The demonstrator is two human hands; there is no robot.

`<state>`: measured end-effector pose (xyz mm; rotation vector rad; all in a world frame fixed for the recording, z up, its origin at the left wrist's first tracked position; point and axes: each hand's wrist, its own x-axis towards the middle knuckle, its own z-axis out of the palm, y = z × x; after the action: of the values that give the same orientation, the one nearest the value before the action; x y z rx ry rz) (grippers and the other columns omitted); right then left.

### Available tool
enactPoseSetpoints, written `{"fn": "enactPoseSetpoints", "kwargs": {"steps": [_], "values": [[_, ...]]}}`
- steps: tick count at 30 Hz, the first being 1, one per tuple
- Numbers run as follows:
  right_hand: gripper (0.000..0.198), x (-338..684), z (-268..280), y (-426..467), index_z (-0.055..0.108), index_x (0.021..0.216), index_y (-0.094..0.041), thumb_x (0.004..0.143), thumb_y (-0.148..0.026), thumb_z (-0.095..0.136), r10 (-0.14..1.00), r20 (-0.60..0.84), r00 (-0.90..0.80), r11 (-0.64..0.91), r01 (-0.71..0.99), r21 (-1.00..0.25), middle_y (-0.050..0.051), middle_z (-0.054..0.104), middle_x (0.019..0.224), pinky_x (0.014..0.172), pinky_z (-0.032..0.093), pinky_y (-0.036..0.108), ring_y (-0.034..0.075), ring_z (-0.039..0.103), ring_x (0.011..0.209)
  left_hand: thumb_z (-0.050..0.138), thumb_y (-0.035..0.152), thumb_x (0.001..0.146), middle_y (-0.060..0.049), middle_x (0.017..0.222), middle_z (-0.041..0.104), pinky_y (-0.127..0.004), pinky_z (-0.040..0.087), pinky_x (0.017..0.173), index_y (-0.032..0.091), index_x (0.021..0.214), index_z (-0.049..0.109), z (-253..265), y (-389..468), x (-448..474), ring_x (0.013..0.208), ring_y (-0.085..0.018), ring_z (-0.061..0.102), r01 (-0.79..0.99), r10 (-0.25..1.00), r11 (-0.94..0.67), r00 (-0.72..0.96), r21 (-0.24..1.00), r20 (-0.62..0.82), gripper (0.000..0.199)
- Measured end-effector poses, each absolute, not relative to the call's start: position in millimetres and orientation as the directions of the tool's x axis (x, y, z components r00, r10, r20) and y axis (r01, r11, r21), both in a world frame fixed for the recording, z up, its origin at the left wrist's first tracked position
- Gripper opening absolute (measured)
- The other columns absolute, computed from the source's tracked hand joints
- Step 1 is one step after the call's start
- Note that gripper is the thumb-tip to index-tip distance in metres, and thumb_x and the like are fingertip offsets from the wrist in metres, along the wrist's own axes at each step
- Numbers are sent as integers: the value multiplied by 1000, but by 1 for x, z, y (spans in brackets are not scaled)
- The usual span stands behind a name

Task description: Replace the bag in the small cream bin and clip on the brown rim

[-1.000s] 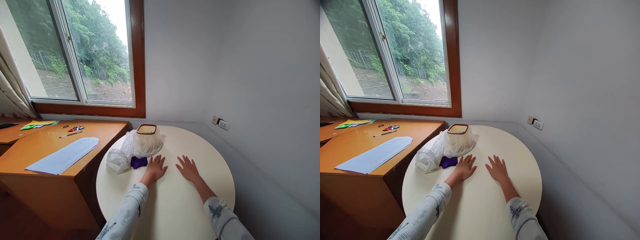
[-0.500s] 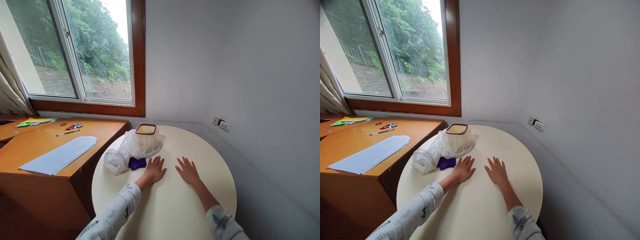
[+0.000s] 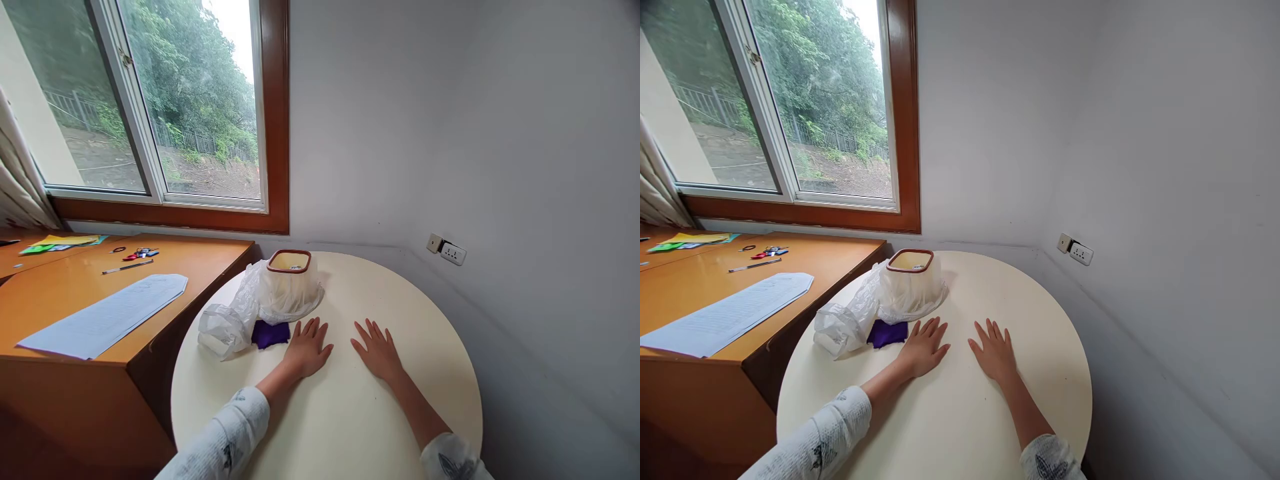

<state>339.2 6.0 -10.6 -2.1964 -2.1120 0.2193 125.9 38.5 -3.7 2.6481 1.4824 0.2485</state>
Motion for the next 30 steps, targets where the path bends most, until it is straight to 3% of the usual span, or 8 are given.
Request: {"fn": "enactPoseSetpoints", "kwargs": {"steps": [30], "values": [[61, 341, -13, 8, 18, 139, -35, 86, -61, 8, 1000, -11, 26, -27, 982, -189, 0, 14, 149, 108, 0, 41, 19, 7, 136, 26, 50, 87, -10, 145, 28, -48, 10, 108, 21, 135, 32, 2, 37, 126, 134, -25, 19, 835, 855, -518, 507, 184, 108, 57]]}}
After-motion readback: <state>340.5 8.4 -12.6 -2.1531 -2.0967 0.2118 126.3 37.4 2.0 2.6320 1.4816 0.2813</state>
